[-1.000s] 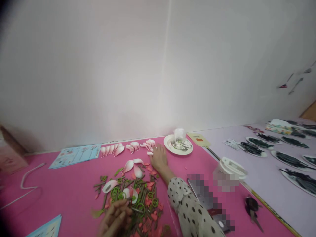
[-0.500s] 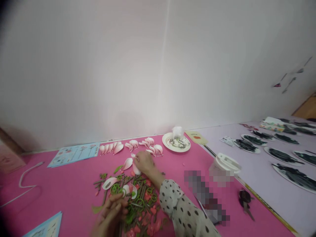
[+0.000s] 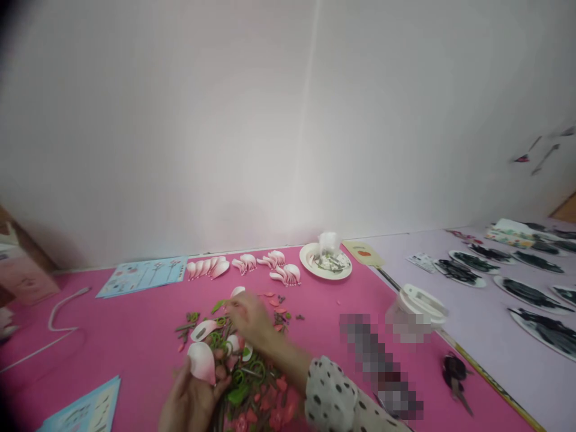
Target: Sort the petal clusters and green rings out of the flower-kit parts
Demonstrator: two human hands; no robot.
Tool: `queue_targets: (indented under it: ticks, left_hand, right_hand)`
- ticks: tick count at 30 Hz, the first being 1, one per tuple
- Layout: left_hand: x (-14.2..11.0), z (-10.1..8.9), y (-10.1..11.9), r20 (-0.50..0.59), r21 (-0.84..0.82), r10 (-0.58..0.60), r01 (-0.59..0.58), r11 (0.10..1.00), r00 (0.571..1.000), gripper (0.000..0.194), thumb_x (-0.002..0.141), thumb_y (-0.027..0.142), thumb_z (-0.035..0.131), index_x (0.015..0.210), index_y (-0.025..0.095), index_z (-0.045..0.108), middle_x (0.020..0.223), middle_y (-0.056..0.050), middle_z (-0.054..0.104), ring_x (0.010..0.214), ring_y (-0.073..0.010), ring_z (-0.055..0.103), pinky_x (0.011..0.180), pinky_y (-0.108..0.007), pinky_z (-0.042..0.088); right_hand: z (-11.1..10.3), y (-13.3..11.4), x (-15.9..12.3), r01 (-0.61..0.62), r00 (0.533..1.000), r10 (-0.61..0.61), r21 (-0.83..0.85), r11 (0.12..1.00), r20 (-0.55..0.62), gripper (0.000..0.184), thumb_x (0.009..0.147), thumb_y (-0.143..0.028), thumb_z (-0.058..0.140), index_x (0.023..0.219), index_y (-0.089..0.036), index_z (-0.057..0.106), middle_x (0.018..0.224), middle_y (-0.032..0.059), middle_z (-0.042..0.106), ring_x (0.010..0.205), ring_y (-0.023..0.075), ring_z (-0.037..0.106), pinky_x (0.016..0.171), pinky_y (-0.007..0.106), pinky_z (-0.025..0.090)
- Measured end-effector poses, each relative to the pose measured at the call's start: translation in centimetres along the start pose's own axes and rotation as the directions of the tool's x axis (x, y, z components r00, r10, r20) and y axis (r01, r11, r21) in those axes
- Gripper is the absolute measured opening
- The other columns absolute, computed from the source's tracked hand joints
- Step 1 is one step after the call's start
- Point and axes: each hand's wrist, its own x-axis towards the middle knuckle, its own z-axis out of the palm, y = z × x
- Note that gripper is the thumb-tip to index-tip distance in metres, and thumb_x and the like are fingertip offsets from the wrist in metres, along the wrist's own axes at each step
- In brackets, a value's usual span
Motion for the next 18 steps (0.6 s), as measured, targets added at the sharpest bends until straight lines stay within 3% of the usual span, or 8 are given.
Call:
queue_targets:
  ticks: [3,6,12,18]
  left_hand:
    - [-0.6,0.7,-0.1,-0.048,0.059,-0.019,0.022,0.998,0.999,0.028,0.076,0.023,0.07,0.103,0.017,0.068,0.079,-0.006,0.071,0.059,-0.0143,0.061,0.063,-0.029,0.053]
    - [-1.0,1.3,-0.5,-0.111,0.108,-0.022,0.034,0.994,0.994,0.041,0.071,0.019,0.071,0.112,0.016,0.064,0.081,-0.005,0.07,0.057,-0.0135,0.06,0.06,-0.026,0.05]
    - [-0.6,1.1,-0.9,-0.117,0.148,-0.021,0.038,0.988,0.993,0.04,0.071,0.026,0.072,0.109,0.014,0.063,0.083,-0.007,0.071,0.054,-0.0125,0.059,0.054,-0.024,0.044]
    - [-0.4,1.2,-0.4,-0.088,0.086,-0.034,0.042,0.995,0.996,0.041,0.086,0.052,0.056,0.107,0.017,0.063,0.086,-0.01,0.073,0.059,-0.017,0.064,0.054,-0.026,0.045]
  right_hand:
    - [-0.5,3.4,2.3,-0.14,0.99,0.139,-0.121,0.983,-0.018,0.017,0.085,-0.015,0.054,0.092,-0.015,0.069,0.091,0.007,0.069,0.085,0.0179,0.061,0.077,0.028,0.045]
    - [0.3,5.4,3.5,-0.176,0.983,0.181,-0.228,0.958,0.004,0.011,0.08,-0.017,0.06,0.082,-0.014,0.07,0.088,0.0094,0.067,0.087,0.0208,0.058,0.078,0.029,0.043]
    - [2.5,5.6,3.7,-0.143,0.988,0.153,-0.311,0.94,0.008,0.015,0.08,-0.017,0.057,0.071,-0.011,0.068,0.084,0.0137,0.065,0.086,0.0233,0.056,0.078,0.033,0.041]
    - [0.4,4.5,3.6,-0.04,0.999,0.039,-0.191,0.981,-0.009,0.009,0.078,-0.017,0.064,0.07,-0.014,0.068,0.076,0.0077,0.065,0.077,0.02,0.059,0.072,0.031,0.045]
